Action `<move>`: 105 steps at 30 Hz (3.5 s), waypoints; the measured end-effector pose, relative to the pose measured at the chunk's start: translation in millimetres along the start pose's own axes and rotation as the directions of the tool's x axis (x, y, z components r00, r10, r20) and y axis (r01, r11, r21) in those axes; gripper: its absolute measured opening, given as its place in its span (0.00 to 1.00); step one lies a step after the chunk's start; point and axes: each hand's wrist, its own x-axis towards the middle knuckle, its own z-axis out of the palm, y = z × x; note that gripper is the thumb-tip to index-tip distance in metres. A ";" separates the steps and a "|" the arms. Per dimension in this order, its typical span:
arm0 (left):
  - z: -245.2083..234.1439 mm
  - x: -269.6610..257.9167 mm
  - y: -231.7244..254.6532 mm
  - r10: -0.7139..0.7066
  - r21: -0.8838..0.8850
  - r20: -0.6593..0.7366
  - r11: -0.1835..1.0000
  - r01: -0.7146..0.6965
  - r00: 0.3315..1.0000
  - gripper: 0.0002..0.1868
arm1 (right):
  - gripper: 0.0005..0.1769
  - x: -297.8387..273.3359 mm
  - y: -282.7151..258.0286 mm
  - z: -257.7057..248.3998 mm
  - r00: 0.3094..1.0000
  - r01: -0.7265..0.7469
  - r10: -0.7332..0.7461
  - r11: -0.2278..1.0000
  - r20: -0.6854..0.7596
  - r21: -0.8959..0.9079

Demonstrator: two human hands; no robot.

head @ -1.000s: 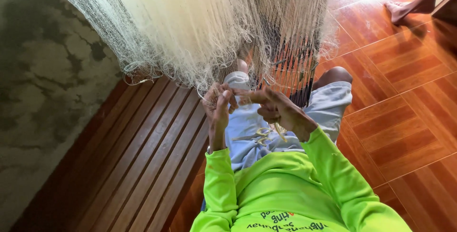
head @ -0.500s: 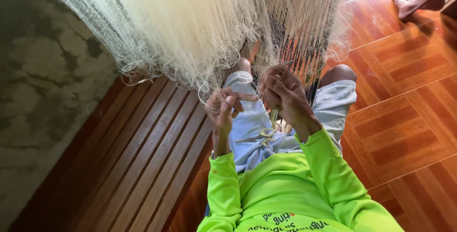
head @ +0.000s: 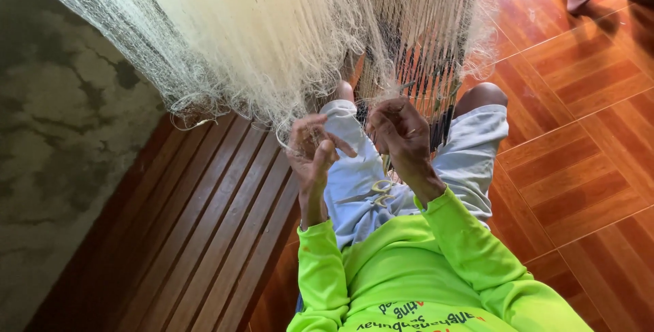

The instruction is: A person is sitting on the floor, weaving a fine-mesh fishing net using a wooden shuttle and tying intricate knots.

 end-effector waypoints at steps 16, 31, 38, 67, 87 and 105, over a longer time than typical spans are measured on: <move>-18.8 -13.9 -36.2 -0.138 -0.153 0.120 0.976 0.156 0.983 0.15 | 0.04 -6.5 6.9 -4.7 0.999 0.034 -0.036 0.998 -0.038 -0.047; 16.0 -16.0 -12.2 -0.294 -0.150 0.144 0.937 0.314 0.945 0.13 | 0.06 -15.4 6.8 -29.2 0.999 -0.010 0.006 0.997 -0.049 -0.076; 14.5 -21.5 -18.3 -0.193 -0.069 0.120 0.977 0.202 0.974 0.15 | 0.10 -20.8 -1.1 -29.4 0.982 -0.029 0.068 0.976 -0.179 0.214; 11.9 -8.5 10.1 -0.106 0.034 0.095 0.994 0.104 0.990 0.16 | 0.12 -28.4 -55.7 -11.5 0.986 -0.010 0.085 0.890 0.144 -0.456; -8.3 -34.3 -62.1 -0.131 0.000 0.075 0.991 0.131 0.989 0.12 | 0.09 -33.1 -32.1 -34.2 0.985 -0.006 0.061 0.946 0.162 -0.325; -19.0 -30.2 -71.7 -0.175 0.023 0.053 0.984 0.174 0.983 0.16 | 0.11 -27.0 -34.2 -32.6 0.977 0.131 -0.078 0.955 0.199 -0.266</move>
